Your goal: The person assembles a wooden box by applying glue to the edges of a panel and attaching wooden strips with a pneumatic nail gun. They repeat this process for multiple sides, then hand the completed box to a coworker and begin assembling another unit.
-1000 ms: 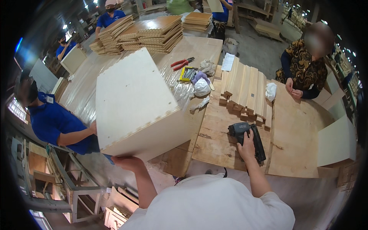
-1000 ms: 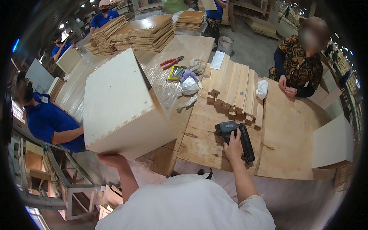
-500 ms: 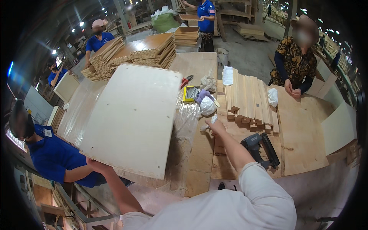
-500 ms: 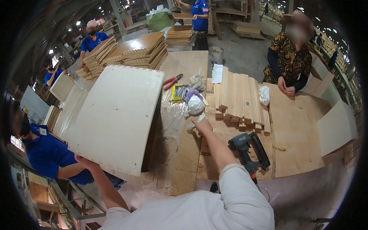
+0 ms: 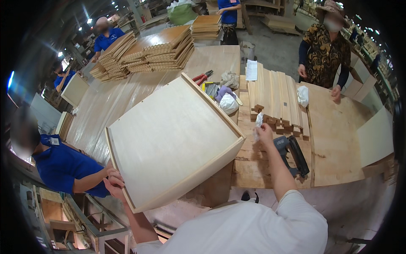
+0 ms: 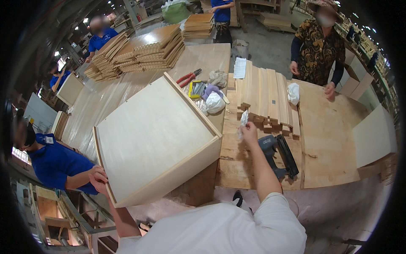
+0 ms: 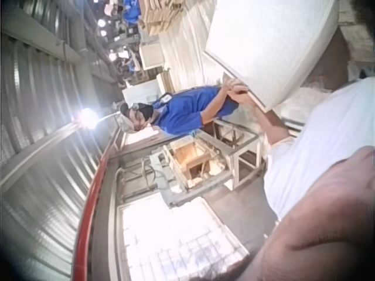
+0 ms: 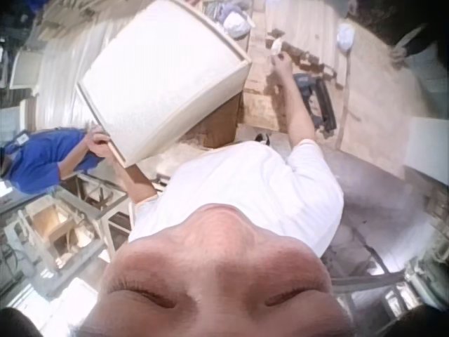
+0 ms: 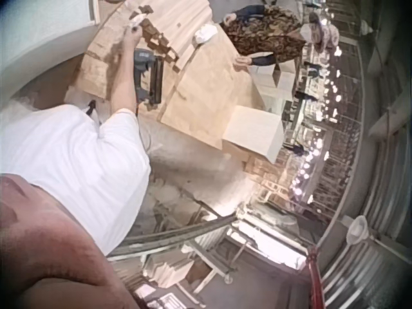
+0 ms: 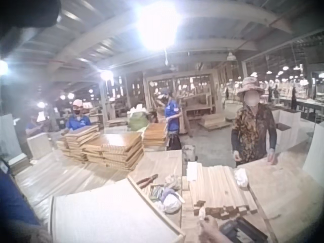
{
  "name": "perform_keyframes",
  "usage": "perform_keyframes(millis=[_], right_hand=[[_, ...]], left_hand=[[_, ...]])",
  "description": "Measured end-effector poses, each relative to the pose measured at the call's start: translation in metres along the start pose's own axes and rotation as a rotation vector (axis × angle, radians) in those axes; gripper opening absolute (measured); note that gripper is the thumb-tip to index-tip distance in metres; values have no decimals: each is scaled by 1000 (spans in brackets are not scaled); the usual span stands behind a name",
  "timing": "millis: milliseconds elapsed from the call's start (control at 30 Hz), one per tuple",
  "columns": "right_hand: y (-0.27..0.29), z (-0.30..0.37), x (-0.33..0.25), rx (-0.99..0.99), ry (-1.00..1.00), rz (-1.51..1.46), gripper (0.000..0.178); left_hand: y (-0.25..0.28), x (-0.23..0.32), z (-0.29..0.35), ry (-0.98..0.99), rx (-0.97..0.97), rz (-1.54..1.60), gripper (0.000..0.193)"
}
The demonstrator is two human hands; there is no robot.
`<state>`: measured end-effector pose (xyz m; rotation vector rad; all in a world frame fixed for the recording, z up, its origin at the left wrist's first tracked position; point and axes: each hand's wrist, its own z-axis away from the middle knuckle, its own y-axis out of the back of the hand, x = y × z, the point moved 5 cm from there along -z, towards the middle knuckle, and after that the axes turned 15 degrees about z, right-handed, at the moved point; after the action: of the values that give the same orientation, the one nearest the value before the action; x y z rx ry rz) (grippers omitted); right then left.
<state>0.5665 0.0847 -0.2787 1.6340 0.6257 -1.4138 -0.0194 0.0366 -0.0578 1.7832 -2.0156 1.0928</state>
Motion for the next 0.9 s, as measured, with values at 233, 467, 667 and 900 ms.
perform_keyframes(millis=[233, 467, 667, 900], right_hand=[[52, 43, -124, -29, 296, -251, 18], [41, 99, -210, -564, 247, -907, 18], [1, 175, -242, -741, 37, -1131, 25], [10, 194, -222, -696, 121, -1113, 19]], left_hand=[[-36, 17, 61, 301, 100, 233, 38], [-161, 114, 69, 17, -140, -485, 20], [-303, 39, 119, 408, -498, -206, 34], [-336, 15, 154, 164, -422, -193, 30]])
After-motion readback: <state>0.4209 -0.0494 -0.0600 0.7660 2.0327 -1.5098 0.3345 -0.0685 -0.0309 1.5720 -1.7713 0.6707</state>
